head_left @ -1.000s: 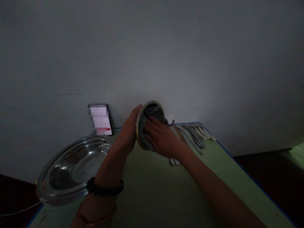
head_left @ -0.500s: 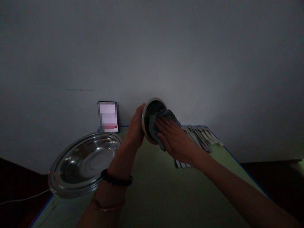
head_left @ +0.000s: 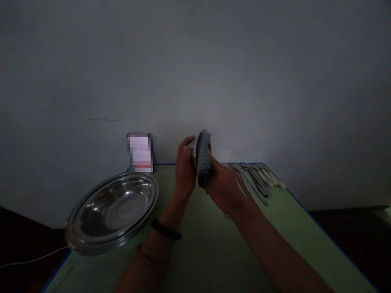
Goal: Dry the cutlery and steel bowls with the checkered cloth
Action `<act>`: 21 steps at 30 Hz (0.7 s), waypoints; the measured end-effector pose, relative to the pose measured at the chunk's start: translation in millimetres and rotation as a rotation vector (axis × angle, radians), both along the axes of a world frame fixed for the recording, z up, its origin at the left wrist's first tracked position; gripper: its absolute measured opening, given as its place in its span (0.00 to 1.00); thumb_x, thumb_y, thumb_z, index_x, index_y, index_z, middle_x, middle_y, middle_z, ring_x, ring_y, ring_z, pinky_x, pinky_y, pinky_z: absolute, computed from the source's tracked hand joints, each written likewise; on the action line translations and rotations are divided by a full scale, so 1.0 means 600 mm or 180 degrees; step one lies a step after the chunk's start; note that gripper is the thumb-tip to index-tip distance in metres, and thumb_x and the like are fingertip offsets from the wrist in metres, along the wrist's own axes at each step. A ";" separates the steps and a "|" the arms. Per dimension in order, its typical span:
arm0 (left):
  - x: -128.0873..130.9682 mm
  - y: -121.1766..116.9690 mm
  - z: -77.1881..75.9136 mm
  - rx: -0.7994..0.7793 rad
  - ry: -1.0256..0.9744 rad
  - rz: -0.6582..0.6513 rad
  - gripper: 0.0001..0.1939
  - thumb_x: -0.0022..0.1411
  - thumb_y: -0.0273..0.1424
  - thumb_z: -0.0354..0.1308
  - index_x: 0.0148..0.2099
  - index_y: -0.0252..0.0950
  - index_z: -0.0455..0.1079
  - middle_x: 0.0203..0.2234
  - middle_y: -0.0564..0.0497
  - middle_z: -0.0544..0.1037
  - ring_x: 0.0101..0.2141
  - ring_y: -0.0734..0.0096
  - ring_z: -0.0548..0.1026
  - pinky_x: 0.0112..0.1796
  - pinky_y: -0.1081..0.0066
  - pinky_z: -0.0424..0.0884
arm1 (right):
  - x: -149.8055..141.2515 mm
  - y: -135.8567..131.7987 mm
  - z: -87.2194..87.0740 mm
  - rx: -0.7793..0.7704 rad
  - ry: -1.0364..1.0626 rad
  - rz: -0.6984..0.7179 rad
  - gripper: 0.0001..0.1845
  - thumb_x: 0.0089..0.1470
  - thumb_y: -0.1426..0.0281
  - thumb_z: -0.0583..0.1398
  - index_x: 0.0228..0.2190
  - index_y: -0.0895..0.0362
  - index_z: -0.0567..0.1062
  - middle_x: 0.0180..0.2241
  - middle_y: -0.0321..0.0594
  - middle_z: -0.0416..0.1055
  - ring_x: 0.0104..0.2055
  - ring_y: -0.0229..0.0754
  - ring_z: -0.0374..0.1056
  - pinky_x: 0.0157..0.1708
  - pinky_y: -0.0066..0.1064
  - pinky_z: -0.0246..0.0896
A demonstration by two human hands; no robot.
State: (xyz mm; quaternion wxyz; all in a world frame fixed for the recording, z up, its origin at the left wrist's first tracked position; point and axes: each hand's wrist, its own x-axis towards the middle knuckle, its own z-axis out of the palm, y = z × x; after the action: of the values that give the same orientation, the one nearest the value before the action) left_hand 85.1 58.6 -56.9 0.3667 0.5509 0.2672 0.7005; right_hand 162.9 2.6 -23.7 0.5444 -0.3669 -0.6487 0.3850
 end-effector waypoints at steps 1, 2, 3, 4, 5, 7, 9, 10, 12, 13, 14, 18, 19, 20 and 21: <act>0.002 0.000 -0.006 0.0047 0.0028 0.0055 0.20 0.65 0.46 0.43 0.49 0.41 0.66 0.47 0.49 0.72 0.48 0.63 0.69 0.50 0.65 0.64 | 0.000 0.006 0.005 -0.0135 0.0250 0.0030 0.31 0.60 0.54 0.39 0.54 0.57 0.64 0.49 0.44 0.71 0.57 0.43 0.63 0.56 0.43 0.60; 0.003 0.000 -0.011 0.0174 0.0093 0.0139 0.19 0.65 0.45 0.45 0.50 0.41 0.67 0.47 0.49 0.72 0.49 0.64 0.69 0.51 0.65 0.63 | 0.000 0.011 0.011 -0.0254 0.0471 0.0035 0.32 0.60 0.54 0.37 0.53 0.58 0.64 0.47 0.45 0.72 0.54 0.44 0.66 0.53 0.42 0.64; 0.003 0.000 -0.015 0.0316 0.0167 0.0230 0.19 0.65 0.44 0.46 0.50 0.41 0.67 0.48 0.49 0.73 0.49 0.64 0.69 0.51 0.65 0.62 | 0.001 0.016 0.017 -0.0364 0.0630 0.0009 0.33 0.60 0.53 0.37 0.51 0.59 0.65 0.44 0.46 0.73 0.51 0.45 0.68 0.50 0.42 0.66; 0.003 -0.001 -0.018 0.0434 0.0272 0.0303 0.18 0.65 0.43 0.46 0.50 0.42 0.67 0.48 0.50 0.73 0.49 0.65 0.69 0.51 0.65 0.62 | 0.000 0.019 0.022 -0.0443 0.0742 -0.0089 0.33 0.59 0.53 0.37 0.50 0.60 0.66 0.43 0.46 0.74 0.50 0.45 0.69 0.49 0.41 0.67; 0.003 -0.003 -0.018 0.0556 0.0373 0.0367 0.17 0.65 0.42 0.46 0.51 0.43 0.67 0.48 0.50 0.73 0.49 0.65 0.69 0.51 0.65 0.62 | -0.001 0.021 0.025 -0.0490 0.0797 -0.0204 0.32 0.59 0.53 0.38 0.49 0.59 0.67 0.43 0.46 0.74 0.49 0.45 0.69 0.49 0.40 0.67; 0.002 -0.006 -0.014 0.0730 0.0473 0.0404 0.16 0.66 0.41 0.46 0.52 0.43 0.65 0.48 0.50 0.72 0.49 0.65 0.69 0.51 0.65 0.62 | -0.006 0.020 0.027 -0.0427 0.0788 -0.0496 0.28 0.59 0.53 0.41 0.46 0.57 0.68 0.45 0.44 0.73 0.52 0.44 0.67 0.52 0.39 0.63; 0.000 -0.007 -0.001 0.0774 0.0387 0.0396 0.16 0.66 0.41 0.46 0.52 0.43 0.63 0.48 0.49 0.70 0.49 0.66 0.68 0.51 0.65 0.62 | -0.015 0.013 0.024 -0.0160 0.0596 -0.0668 0.24 0.59 0.54 0.45 0.44 0.56 0.70 0.47 0.42 0.72 0.54 0.43 0.65 0.56 0.39 0.59; -0.003 -0.008 0.007 0.0763 0.0310 0.0414 0.15 0.66 0.40 0.47 0.51 0.42 0.63 0.48 0.49 0.70 0.49 0.66 0.68 0.51 0.66 0.62 | -0.020 0.009 0.022 0.0033 0.0453 -0.0717 0.23 0.59 0.55 0.45 0.43 0.55 0.70 0.47 0.42 0.72 0.53 0.43 0.65 0.56 0.38 0.58; -0.010 -0.008 0.024 0.0693 0.0162 0.0487 0.13 0.66 0.39 0.47 0.48 0.41 0.64 0.46 0.49 0.69 0.49 0.66 0.67 0.52 0.66 0.61 | -0.030 -0.001 0.018 0.0427 0.0115 -0.0731 0.22 0.60 0.56 0.45 0.43 0.55 0.70 0.44 0.42 0.73 0.50 0.43 0.68 0.53 0.37 0.61; -0.014 -0.008 0.033 0.0652 0.0087 0.0472 0.12 0.66 0.39 0.46 0.48 0.41 0.64 0.45 0.49 0.69 0.47 0.66 0.68 0.51 0.66 0.62 | -0.035 -0.006 0.016 0.0598 -0.0060 -0.0717 0.22 0.61 0.57 0.45 0.44 0.55 0.70 0.42 0.43 0.74 0.48 0.42 0.69 0.50 0.35 0.63; -0.019 -0.009 0.041 0.0594 0.0044 0.0430 0.13 0.66 0.40 0.45 0.47 0.41 0.64 0.43 0.49 0.70 0.45 0.67 0.69 0.49 0.66 0.64 | -0.038 -0.009 0.013 0.0749 -0.0222 -0.0721 0.21 0.61 0.57 0.44 0.45 0.55 0.69 0.41 0.43 0.74 0.46 0.42 0.69 0.48 0.35 0.64; -0.040 -0.015 0.065 0.0359 0.0190 0.0404 0.14 0.66 0.41 0.44 0.47 0.41 0.65 0.41 0.51 0.70 0.40 0.67 0.70 0.44 0.68 0.67 | -0.041 -0.007 -0.004 0.1299 -0.0874 -0.0904 0.20 0.62 0.61 0.45 0.48 0.57 0.66 0.39 0.45 0.75 0.40 0.42 0.72 0.39 0.33 0.67; -0.045 -0.017 0.069 0.0309 0.0230 0.0420 0.13 0.65 0.41 0.48 0.47 0.41 0.66 0.42 0.51 0.70 0.43 0.67 0.70 0.46 0.69 0.66 | -0.040 -0.003 -0.009 0.1513 -0.1029 -0.0969 0.20 0.62 0.62 0.45 0.48 0.58 0.65 0.39 0.46 0.75 0.39 0.42 0.73 0.37 0.32 0.67; -0.049 -0.019 0.072 0.0219 0.0217 0.0357 0.12 0.63 0.40 0.51 0.46 0.42 0.67 0.43 0.52 0.70 0.46 0.66 0.69 0.48 0.69 0.65 | -0.037 0.001 -0.014 0.1784 -0.1179 -0.1026 0.20 0.62 0.63 0.45 0.49 0.59 0.65 0.39 0.46 0.76 0.38 0.41 0.73 0.37 0.32 0.67; -0.053 -0.020 0.076 0.0065 0.0104 0.0234 0.11 0.61 0.40 0.54 0.44 0.42 0.68 0.43 0.53 0.71 0.48 0.64 0.68 0.49 0.69 0.65 | -0.034 0.005 -0.017 0.2094 -0.1313 -0.1072 0.19 0.62 0.64 0.46 0.49 0.61 0.65 0.39 0.47 0.76 0.38 0.41 0.73 0.38 0.31 0.67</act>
State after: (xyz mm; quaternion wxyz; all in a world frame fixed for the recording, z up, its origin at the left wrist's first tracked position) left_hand 53.1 46.8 -11.2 0.3307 0.5558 0.2860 0.7071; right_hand 142.7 5.4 -34.0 0.5466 -0.3438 -0.7633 -0.0184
